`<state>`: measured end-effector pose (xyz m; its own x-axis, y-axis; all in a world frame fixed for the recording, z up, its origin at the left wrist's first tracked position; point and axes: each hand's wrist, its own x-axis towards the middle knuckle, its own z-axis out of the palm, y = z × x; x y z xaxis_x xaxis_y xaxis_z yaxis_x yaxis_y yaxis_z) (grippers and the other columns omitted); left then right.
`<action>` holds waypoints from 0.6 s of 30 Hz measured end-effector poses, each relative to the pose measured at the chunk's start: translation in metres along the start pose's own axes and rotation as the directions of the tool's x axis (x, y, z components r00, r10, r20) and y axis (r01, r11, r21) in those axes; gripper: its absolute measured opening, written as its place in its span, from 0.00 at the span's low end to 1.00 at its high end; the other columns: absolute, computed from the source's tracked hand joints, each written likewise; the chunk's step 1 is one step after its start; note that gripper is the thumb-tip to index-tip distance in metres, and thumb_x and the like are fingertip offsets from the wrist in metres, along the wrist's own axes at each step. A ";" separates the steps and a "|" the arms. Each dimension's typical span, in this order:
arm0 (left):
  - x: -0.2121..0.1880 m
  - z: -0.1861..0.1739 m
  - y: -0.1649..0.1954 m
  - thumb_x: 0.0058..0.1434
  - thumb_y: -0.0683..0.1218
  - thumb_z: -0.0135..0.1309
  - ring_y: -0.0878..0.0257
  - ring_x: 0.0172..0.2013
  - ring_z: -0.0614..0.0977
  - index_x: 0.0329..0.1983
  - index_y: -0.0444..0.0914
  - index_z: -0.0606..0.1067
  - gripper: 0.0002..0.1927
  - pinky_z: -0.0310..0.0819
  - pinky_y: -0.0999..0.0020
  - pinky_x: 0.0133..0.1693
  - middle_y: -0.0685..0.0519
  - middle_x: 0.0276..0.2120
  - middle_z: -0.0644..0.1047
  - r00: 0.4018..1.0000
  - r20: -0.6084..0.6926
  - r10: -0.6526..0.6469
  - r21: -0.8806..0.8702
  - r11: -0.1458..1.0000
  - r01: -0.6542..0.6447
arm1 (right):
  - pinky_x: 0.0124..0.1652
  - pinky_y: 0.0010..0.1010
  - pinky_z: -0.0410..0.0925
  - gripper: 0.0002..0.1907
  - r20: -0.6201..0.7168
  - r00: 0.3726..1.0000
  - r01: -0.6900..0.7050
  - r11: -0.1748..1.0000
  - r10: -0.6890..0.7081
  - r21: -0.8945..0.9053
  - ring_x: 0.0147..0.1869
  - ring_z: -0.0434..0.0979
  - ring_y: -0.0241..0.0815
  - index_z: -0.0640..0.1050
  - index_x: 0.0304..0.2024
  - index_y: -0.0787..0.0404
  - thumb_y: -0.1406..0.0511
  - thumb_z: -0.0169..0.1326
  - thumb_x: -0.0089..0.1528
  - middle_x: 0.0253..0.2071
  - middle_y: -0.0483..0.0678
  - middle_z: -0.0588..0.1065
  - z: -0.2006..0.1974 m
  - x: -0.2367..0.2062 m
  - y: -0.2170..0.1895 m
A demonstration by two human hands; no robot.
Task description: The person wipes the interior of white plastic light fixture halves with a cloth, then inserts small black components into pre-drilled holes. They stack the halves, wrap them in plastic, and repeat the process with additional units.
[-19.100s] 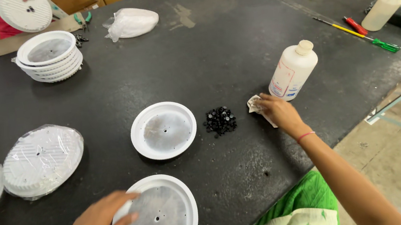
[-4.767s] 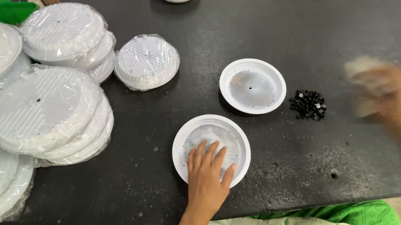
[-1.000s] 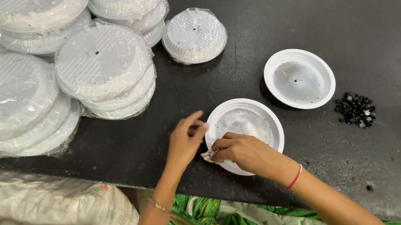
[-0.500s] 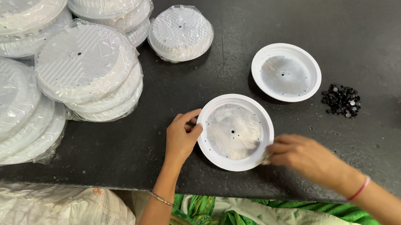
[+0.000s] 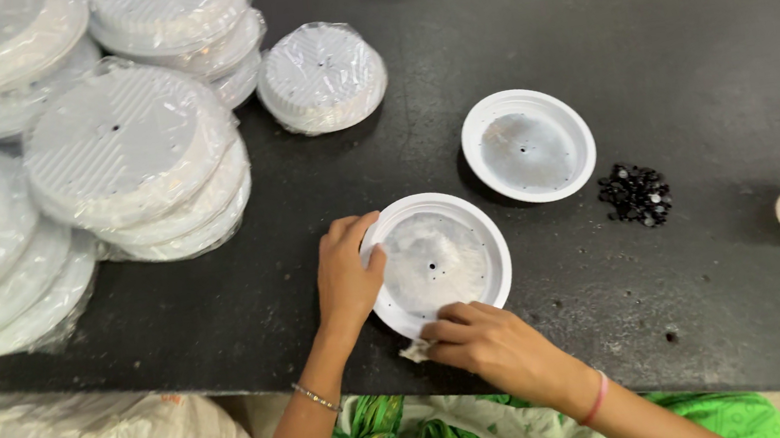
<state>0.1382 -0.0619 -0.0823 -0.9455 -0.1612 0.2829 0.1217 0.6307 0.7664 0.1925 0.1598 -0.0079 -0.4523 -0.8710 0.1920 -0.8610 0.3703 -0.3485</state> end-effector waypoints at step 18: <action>0.002 -0.001 0.005 0.59 0.38 0.57 0.56 0.57 0.76 0.51 0.44 0.81 0.17 0.70 0.60 0.60 0.56 0.54 0.79 0.879 0.368 0.304 -0.160 0.952 -0.262 | 0.55 0.35 0.75 0.23 -0.320 0.883 -0.359 0.933 0.343 0.012 0.55 0.79 0.45 0.85 0.43 0.54 0.81 0.51 0.53 0.53 0.47 0.78 -0.002 -0.048 0.032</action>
<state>0.1371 -0.0600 -0.0771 -0.9048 0.3296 0.2696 0.4124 0.5206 0.7476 0.1865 0.2140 -0.0262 -0.7695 -0.5388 0.3430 -0.6387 0.6542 -0.4052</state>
